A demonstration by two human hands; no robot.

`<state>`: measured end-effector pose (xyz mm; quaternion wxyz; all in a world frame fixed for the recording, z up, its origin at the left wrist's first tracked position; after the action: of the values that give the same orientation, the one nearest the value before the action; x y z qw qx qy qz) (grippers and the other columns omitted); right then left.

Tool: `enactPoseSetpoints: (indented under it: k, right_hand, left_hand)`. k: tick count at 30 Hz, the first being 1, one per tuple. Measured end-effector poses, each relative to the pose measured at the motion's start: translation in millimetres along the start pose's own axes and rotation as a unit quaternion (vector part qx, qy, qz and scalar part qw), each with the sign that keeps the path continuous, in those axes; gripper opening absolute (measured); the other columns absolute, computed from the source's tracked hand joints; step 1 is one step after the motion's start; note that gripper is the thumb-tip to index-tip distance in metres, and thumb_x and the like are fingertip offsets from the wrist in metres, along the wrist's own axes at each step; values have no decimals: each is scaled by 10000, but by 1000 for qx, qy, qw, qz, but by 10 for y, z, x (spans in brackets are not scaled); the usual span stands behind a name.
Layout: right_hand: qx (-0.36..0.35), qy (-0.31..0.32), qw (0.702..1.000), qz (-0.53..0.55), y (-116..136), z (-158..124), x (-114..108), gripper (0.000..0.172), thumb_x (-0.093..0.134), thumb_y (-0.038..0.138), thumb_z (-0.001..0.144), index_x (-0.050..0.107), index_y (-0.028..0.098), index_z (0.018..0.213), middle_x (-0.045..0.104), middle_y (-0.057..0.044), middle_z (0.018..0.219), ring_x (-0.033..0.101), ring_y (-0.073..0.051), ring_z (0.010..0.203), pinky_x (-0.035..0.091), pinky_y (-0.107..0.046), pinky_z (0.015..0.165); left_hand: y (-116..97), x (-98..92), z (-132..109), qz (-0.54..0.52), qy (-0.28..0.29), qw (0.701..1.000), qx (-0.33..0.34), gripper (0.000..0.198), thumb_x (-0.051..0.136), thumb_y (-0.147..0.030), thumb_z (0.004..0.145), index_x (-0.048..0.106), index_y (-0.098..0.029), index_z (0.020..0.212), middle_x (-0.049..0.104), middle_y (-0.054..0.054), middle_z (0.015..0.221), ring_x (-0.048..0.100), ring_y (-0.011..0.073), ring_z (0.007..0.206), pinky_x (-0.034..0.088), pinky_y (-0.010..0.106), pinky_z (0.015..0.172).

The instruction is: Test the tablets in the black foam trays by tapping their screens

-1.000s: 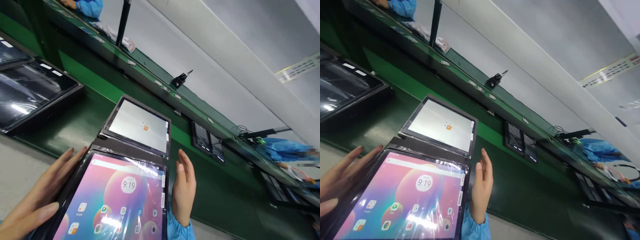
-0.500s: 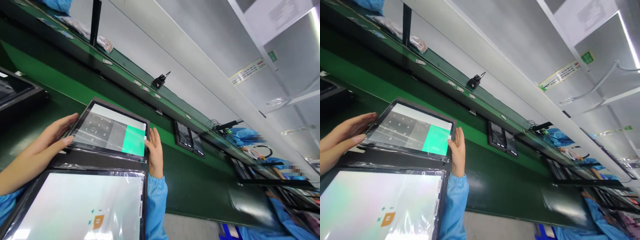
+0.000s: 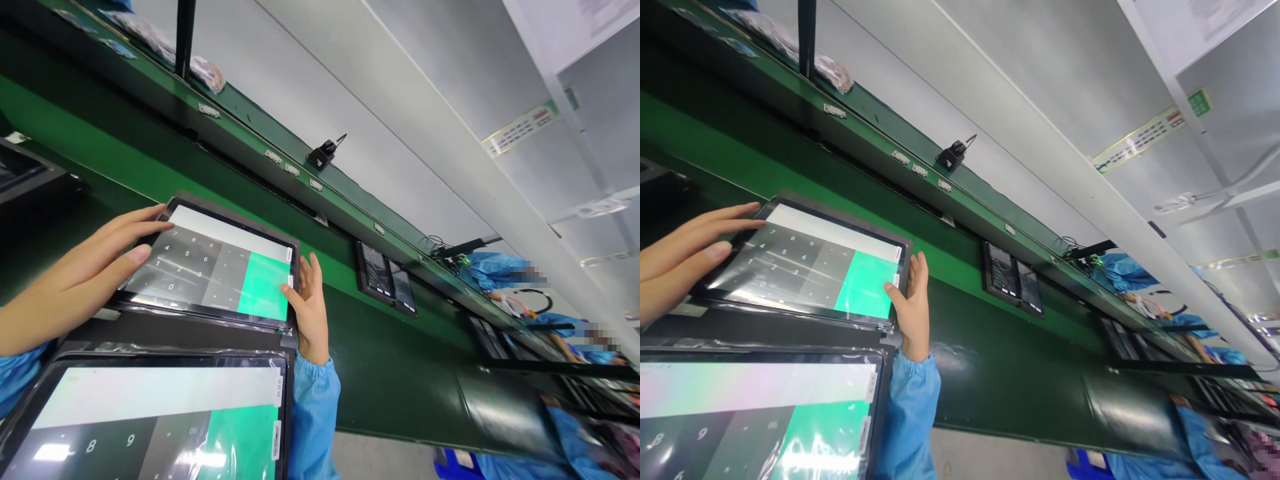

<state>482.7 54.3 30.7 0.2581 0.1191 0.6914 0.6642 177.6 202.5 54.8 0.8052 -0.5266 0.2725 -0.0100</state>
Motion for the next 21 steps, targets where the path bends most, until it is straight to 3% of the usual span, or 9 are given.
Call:
enactPoseSetpoints:
  k: [5,10,13,16,18,21]
  right_hand:
    - [0,44,999,16,-8,-15,24,985,794,335,776,222,379,1577,239,-25,1687,213,-238,1563,206,-526,1268]
    - [6,20,998,51,-22,-30,-34,905,761,358,813,262,382,1567,287,-29,1673,269,-252,1547,256,-529,1253]
    - [9,-1,998,67,-22,-23,-51,830,722,378,845,296,363,1557,339,-43,1652,317,-257,1529,318,-522,1229]
    - [9,-4,999,51,-25,-29,-47,789,701,378,859,320,367,1549,327,-18,1657,286,-250,1541,331,-505,1228]
    - [6,-1,999,51,-26,-39,-44,793,704,373,855,322,361,1550,323,-13,1658,275,-245,1545,334,-498,1229]
    - [-2,17,998,54,-16,-51,-20,857,739,340,814,309,361,1556,309,-6,1662,264,-239,1549,316,-501,1241]
  left_hand:
    - [-88,26,82,3,18,999,43,429,427,-562,980,661,-366,1281,480,-66,1533,441,299,1424,255,528,1249]
    - [-106,194,188,44,76,992,90,487,292,-553,1026,640,-371,1314,330,-76,1628,206,296,1544,168,552,1265]
    - [-121,277,222,102,93,984,111,508,251,-541,1038,645,-366,1306,253,-77,1656,163,305,1555,98,604,1258]
    - [-162,195,229,105,43,986,123,513,250,-522,1046,661,-332,1287,251,-55,1657,151,310,1557,80,617,1253]
    - [-168,116,216,100,3,988,121,521,256,-517,1047,715,-319,1194,332,-52,1625,185,323,1548,72,639,1244]
    - [-90,73,200,60,-19,995,77,602,170,-523,1054,729,-324,1157,426,-63,1574,242,292,1534,69,616,1261]
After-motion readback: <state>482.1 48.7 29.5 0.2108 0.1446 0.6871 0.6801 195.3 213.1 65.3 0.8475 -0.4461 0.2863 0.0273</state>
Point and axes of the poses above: each hand's wrist, its own z-axis towards the middle knuckle, its own x-axis out of the palm, y = z × x, the point moved 10 cm from there along z, towards the middle knuckle
